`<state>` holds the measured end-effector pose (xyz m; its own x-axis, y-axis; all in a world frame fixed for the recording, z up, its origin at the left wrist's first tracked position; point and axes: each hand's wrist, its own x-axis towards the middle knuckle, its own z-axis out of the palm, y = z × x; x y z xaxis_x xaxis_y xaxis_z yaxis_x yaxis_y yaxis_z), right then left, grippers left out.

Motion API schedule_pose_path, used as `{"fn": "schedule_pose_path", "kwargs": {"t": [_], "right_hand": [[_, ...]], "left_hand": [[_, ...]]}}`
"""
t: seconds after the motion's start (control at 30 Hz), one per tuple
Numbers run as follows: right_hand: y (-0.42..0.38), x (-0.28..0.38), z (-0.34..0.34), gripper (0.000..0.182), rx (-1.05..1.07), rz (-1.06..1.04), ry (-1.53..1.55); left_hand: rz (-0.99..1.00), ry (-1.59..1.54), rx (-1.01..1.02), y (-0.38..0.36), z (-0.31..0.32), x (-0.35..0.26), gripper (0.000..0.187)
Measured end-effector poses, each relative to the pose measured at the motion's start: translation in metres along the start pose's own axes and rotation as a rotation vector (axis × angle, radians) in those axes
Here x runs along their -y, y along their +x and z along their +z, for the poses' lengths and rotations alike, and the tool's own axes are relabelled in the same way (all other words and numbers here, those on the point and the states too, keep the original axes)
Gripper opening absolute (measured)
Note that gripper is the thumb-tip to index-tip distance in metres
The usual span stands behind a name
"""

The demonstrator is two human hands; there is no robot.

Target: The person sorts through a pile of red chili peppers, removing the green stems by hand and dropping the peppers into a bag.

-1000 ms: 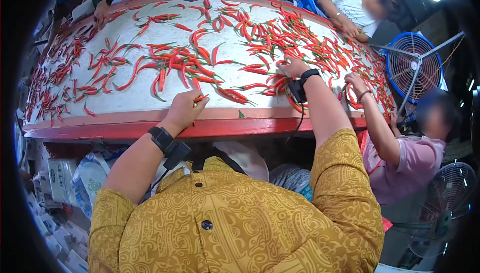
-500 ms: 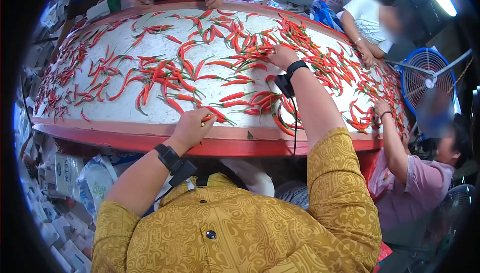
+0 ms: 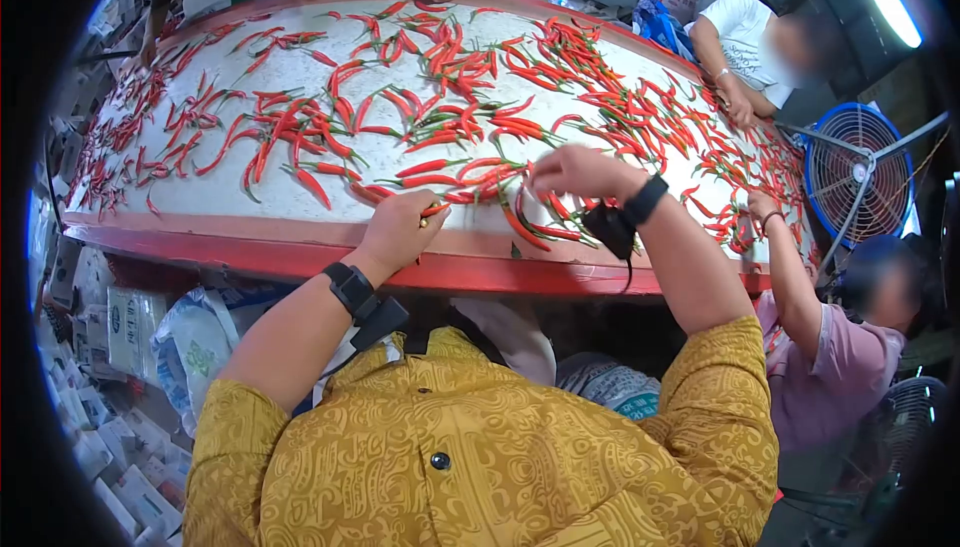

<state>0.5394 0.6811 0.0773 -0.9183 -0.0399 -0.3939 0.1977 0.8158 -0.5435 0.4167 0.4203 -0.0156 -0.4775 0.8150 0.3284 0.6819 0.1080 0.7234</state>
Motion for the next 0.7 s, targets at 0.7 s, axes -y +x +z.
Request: {"fn": "schedule_pose_path", "kwargs": {"t": [0.7], "right_hand": [[-0.033,-0.114,0.005,0.034,-0.362,0.009,-0.212]], "left_hand": [[0.024,0.193,0.203,0.029,0.096,-0.066,0.022]]}}
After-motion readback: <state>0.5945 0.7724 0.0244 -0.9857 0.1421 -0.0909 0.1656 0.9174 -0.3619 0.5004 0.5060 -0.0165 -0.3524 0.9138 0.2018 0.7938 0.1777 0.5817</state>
